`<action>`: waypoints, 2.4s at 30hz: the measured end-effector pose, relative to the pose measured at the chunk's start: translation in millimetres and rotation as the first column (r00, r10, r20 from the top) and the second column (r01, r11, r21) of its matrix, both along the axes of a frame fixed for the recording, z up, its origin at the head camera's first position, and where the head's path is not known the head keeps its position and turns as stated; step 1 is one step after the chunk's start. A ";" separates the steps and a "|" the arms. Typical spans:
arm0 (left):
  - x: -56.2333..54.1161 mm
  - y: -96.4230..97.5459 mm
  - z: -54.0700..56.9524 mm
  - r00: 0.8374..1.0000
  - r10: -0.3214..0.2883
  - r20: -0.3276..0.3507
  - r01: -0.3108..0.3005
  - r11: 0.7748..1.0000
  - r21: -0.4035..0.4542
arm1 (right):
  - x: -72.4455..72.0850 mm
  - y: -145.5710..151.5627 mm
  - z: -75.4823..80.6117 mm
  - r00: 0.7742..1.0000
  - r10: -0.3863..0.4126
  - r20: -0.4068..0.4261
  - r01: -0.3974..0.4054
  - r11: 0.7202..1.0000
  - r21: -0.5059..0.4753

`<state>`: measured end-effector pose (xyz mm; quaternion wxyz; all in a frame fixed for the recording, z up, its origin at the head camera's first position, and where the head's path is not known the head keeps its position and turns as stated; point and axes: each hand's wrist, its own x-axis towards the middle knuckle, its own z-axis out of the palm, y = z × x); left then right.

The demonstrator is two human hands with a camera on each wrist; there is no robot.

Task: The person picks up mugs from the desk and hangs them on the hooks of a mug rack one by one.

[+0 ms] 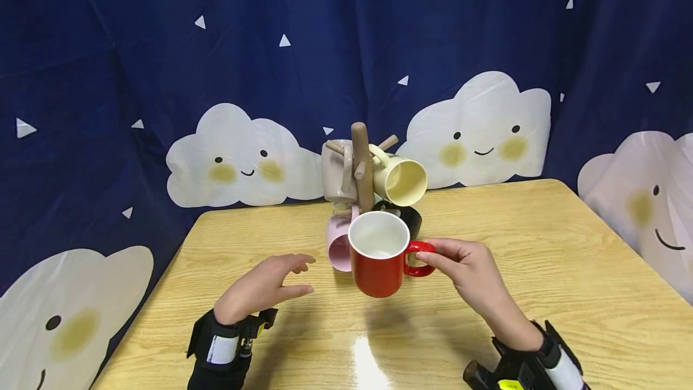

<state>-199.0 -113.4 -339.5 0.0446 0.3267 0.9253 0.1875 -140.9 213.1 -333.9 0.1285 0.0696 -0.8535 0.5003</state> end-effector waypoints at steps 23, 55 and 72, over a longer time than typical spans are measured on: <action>-1.6 9.2 -2.2 0.999 0.009 0.051 -0.020 0.973 0.231 | -7.8 -31.8 -31.6 0.967 0.221 0.126 -0.186 0.953 -0.240; 10.6 70.0 -28.2 0.795 -0.211 0.569 -0.312 0.663 0.681 | -5.4 -30.0 -25.4 0.928 0.322 0.185 -0.302 0.944 -0.131; 10.6 60.5 -17.8 0.825 -0.129 0.550 -0.360 0.631 0.688 | -20.4 41.4 -1.0 0.974 0.217 -0.059 -0.225 0.948 -0.224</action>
